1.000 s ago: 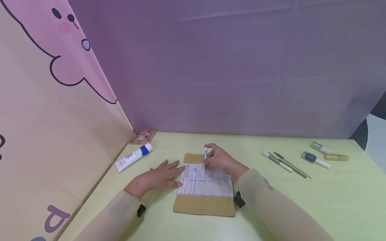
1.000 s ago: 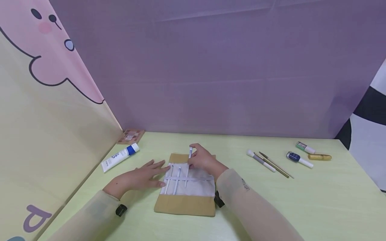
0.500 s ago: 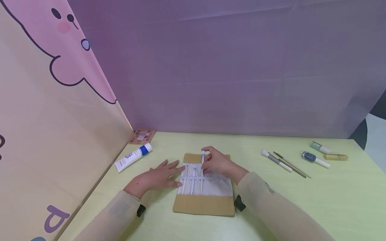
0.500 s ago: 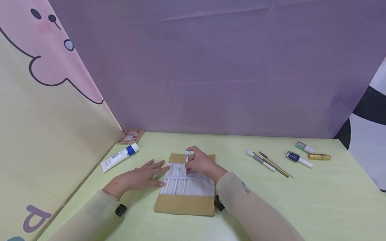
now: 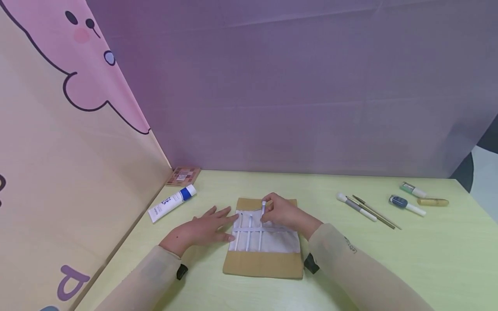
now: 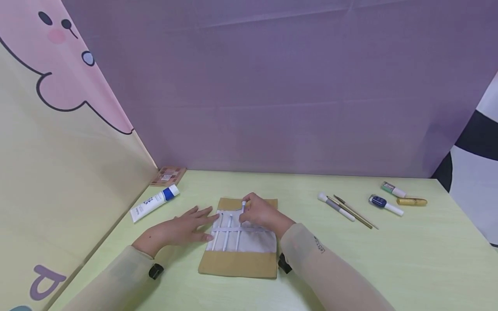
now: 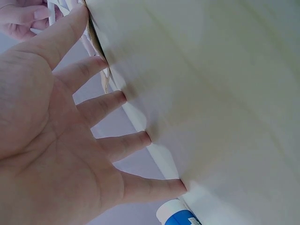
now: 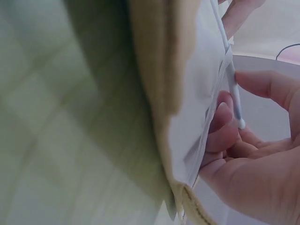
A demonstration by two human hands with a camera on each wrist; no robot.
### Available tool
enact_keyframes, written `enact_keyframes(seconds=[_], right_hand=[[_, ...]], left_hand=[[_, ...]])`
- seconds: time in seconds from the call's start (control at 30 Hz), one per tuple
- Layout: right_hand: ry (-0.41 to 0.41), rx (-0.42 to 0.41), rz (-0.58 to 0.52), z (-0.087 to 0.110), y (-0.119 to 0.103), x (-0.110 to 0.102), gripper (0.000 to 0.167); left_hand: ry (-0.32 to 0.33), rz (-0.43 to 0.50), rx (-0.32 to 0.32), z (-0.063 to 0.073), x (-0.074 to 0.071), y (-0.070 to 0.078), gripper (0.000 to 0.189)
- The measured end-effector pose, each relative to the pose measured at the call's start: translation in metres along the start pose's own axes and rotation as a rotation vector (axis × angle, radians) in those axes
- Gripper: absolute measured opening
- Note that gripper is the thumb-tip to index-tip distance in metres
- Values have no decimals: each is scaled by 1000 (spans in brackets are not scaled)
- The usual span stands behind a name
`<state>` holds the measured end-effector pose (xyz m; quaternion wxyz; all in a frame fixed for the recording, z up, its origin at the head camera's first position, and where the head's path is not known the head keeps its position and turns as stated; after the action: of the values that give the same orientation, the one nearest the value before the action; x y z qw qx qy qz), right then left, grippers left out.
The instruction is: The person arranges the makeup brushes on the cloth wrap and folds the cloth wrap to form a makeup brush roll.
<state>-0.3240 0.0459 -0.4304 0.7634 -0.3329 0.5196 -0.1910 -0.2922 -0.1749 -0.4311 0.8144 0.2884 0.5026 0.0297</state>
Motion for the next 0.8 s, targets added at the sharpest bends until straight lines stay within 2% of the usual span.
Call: enact_keyframes(seconds=[0.17,0.27,0.5,0.8], right_hand=[[-23,-24,212,6,-1,3,19],[-33,-50,247,9,-3,5,16],[-9,-35,215,14,1,-5,27],[0,-81,35,18,17,-49,42]], left_hand=[[2,-5,3,0,0,-1,73],[4,-3,4,-1,0,-1,73],[1,9,7,0,1,-1,73],[6,0,9,0,1,0,73]])
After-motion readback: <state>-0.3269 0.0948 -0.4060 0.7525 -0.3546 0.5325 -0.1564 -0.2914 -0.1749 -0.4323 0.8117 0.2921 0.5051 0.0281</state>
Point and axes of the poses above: each hand's wrist, its own z-axis away from the middle knuckle, its own x-axis out of the palm, y = z × x, the point moved 7 cm from there along -z, towards the middle knuckle, and after that the axes turned 13 degrees about z, right-handed, at the moved point
